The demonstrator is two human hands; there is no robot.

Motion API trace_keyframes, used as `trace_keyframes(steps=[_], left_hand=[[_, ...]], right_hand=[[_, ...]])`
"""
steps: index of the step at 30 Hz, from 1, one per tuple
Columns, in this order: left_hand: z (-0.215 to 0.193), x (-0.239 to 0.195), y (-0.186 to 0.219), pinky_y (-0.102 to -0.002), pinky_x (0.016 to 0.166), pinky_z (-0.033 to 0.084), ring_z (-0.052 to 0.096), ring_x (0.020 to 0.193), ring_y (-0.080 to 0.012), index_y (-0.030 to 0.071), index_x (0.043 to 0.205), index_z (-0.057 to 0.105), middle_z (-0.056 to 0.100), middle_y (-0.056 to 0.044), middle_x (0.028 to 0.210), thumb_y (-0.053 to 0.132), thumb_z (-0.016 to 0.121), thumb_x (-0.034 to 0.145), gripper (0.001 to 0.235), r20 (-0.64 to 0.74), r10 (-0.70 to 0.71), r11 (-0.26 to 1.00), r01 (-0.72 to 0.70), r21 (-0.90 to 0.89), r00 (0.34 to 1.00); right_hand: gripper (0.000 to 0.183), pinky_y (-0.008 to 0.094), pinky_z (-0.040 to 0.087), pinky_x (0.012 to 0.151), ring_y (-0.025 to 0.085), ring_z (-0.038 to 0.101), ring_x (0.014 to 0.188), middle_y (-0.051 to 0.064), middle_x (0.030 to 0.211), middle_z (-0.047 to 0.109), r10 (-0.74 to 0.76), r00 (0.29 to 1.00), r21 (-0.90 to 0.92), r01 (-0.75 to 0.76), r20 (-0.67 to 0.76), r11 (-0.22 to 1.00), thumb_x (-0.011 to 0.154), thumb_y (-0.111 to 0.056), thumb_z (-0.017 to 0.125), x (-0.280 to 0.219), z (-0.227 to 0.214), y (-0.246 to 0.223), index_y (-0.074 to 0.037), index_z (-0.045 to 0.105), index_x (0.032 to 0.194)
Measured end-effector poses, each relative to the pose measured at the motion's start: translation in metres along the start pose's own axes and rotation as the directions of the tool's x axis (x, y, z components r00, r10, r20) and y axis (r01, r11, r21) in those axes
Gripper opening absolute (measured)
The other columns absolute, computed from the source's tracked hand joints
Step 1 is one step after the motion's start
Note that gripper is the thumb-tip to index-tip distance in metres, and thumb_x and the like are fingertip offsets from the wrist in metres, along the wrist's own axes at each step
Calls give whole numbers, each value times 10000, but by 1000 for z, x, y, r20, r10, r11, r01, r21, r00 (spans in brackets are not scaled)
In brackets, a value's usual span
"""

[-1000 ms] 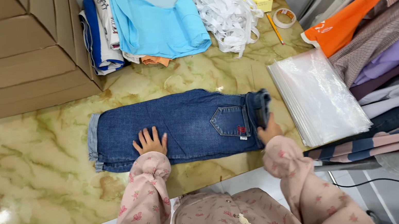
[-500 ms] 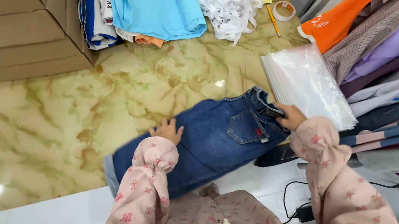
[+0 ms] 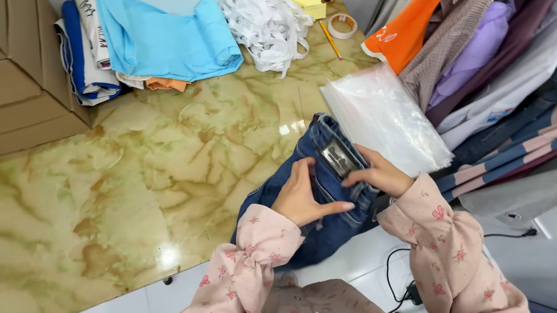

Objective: The person picks up folded jeans from a table, unfolds them, places them on a hanger, and hangs them on a clothing rack. They repeat this process with a second pair of jeans and then a blue shirt.

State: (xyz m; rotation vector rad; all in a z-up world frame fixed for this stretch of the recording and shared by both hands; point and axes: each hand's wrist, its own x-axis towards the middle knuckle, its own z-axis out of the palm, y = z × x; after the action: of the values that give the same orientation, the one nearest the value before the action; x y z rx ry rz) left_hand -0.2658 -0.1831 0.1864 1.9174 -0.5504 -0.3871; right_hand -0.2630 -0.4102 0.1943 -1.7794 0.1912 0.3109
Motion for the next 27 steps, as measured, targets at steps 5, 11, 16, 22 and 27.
trace_keyframes(steps=[5,11,16,22,27], left_hand=[[-10,1,26,-582,1165,352,415,1376,-517,-9,1527,185,355,-301,1462,707,858,520,1407,-4,-54,998,55,38,999],[-16,8,36,-564,1126,398,531,1311,-443,101,1543,228,457,-249,1449,614,905,544,1312,-134,-96,987,77,-140,986],[-4,20,18,-481,1073,469,581,1216,-387,152,1328,369,383,-141,1300,579,940,605,1015,-277,-4,981,-50,-187,961],[-23,28,35,-468,1094,315,395,1259,-368,216,956,563,314,-47,1249,561,878,714,526,-241,174,983,-184,-19,955],[-16,56,9,-394,937,400,549,1033,-262,180,779,607,470,-5,1087,411,877,779,355,89,374,911,-348,-223,923]], right_hand=[[623,432,558,873,285,635,1027,168,1208,636,93,993,510,-43,-72,859,863,-255,676,-35,22,-3,-78,529,1441],[455,370,579,889,227,682,1062,126,1223,656,-252,945,672,325,-207,666,960,-118,601,-42,42,32,-105,485,1401],[218,142,459,574,18,568,553,-35,637,585,-261,860,498,474,-438,726,1026,-144,583,-57,64,-18,-113,537,1237],[71,165,448,552,33,540,541,-35,619,571,-85,789,412,406,-609,816,990,-105,611,-35,61,18,-109,580,1054],[50,153,425,543,39,557,596,-32,674,583,12,690,354,356,-724,865,978,-138,601,-45,36,76,-129,614,931]])
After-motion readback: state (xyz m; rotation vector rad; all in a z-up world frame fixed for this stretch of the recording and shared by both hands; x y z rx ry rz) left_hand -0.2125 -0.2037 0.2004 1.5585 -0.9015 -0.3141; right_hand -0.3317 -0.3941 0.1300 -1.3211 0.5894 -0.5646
